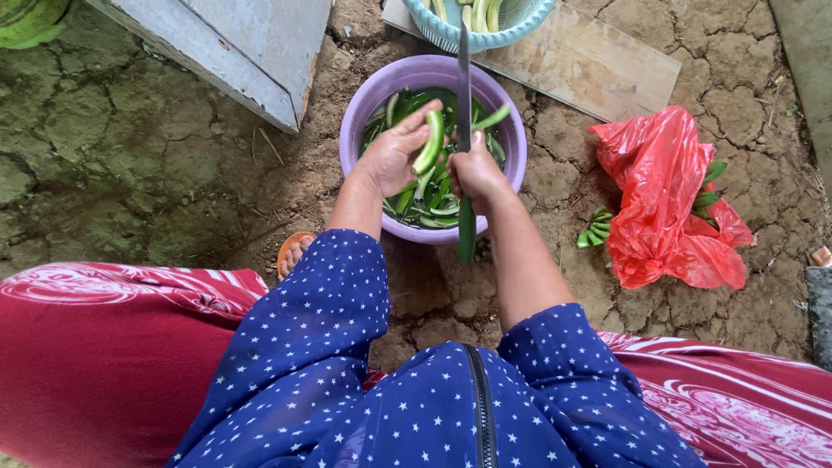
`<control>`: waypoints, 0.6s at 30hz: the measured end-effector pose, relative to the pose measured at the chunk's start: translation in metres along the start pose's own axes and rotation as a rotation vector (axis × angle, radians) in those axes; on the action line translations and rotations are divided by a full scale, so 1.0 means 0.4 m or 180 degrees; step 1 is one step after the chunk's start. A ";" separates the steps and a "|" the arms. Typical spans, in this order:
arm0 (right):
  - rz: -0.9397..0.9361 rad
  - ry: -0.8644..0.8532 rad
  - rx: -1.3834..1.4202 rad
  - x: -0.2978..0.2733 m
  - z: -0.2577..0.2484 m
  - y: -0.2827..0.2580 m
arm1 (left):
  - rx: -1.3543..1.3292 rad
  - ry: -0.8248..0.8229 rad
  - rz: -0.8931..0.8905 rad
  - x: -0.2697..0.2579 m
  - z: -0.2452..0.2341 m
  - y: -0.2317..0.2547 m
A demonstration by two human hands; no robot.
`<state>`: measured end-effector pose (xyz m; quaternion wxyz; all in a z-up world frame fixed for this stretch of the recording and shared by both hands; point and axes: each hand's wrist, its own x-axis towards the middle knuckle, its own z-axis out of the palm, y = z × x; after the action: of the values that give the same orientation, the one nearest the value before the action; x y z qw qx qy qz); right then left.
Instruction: The person peels green bananas using a knife by hand, placing the skins in a purple basin.
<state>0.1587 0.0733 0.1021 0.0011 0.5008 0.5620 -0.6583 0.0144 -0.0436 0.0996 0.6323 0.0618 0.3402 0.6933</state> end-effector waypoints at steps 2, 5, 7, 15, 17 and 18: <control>-0.0029 -0.0075 -0.0264 0.025 0.007 0.033 | 0.0048 0.0224 0.0205 0.004 -0.021 0.012; -0.1123 0.0284 -0.1169 0.037 0.054 0.069 | 0.0043 0.0712 0.0727 0.040 -0.057 0.015; -0.2174 0.0673 -0.1798 -0.006 0.099 0.062 | -0.0012 0.1001 0.1022 0.058 -0.077 0.009; -0.1606 0.0419 -0.2449 -0.159 0.147 -0.074 | -0.0263 0.1793 0.1934 0.087 -0.063 -0.017; -0.1617 0.0427 -0.2420 -0.155 0.145 -0.070 | -0.0193 0.1901 0.1974 0.087 -0.047 -0.022; -0.1623 0.0442 -0.2394 -0.150 0.143 -0.065 | -0.0126 0.2004 0.2007 0.087 -0.040 -0.023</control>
<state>0.1363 0.0069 0.1534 -0.0169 0.3543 0.8659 -0.3527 0.0073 -0.0183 0.0705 0.2567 -0.0637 0.4673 0.8436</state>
